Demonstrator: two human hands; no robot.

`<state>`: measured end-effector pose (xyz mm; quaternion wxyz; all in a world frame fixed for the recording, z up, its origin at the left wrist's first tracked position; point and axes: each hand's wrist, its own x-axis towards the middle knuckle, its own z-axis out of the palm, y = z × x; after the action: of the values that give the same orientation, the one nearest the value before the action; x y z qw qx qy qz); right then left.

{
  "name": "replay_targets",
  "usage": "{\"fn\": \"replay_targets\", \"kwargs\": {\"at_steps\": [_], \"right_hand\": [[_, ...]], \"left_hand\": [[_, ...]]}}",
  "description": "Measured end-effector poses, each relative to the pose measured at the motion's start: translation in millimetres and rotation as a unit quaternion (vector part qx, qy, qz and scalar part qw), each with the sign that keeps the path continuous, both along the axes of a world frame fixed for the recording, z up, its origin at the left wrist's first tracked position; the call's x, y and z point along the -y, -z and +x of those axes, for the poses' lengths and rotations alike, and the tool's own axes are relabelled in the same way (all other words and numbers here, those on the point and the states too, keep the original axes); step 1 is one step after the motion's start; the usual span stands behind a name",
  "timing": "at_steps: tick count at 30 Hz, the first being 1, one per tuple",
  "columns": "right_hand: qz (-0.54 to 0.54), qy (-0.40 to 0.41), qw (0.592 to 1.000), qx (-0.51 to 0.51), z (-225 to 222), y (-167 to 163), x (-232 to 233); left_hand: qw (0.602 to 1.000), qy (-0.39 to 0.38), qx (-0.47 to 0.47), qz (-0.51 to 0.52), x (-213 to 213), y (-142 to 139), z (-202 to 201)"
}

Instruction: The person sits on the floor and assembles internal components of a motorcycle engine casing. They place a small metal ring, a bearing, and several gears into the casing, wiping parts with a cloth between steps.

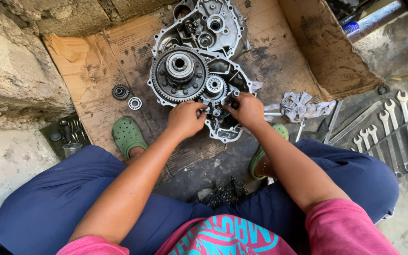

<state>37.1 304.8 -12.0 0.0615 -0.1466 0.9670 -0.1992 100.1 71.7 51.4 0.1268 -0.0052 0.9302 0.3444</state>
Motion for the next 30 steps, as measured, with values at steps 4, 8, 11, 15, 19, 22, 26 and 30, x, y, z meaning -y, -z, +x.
{"fn": "replay_targets", "kwargs": {"at_steps": [4, 8, 11, 15, 19, 22, 26, 30], "right_hand": [[-0.049, -0.026, 0.998, 0.021, -3, 2, -2], [-0.048, -0.064, 0.997, 0.012, -8, 0, -11], [-0.072, -0.067, 0.995, 0.033, -2, -2, -19], [-0.117, -0.077, 0.99, 0.033, 3, -6, -28], [-0.109, -0.023, 0.991, 0.076, 6, -6, -28], [-0.086, -0.074, 0.992, 0.047, 6, -3, -24], [-0.127, -0.047, 0.988, 0.067, 2, 1, -23], [-0.104, -0.06, 0.99, 0.076, 2, 7, -24]], "left_hand": [[1.0, 0.0, -0.015, 0.006, 1, -1, 0], [1.0, 0.002, 0.014, 0.006, 3, -3, -4], [1.0, 0.015, 0.014, 0.0, 6, -2, -8], [0.999, -0.003, 0.028, 0.014, 12, 4, -10], [0.999, -0.021, 0.007, 0.026, 23, 14, -13], [0.999, -0.032, 0.018, 0.038, 28, 18, -14], [0.999, -0.029, -0.008, 0.04, 37, 17, -19], [0.997, -0.068, 0.026, 0.03, 49, 19, -26]]}}
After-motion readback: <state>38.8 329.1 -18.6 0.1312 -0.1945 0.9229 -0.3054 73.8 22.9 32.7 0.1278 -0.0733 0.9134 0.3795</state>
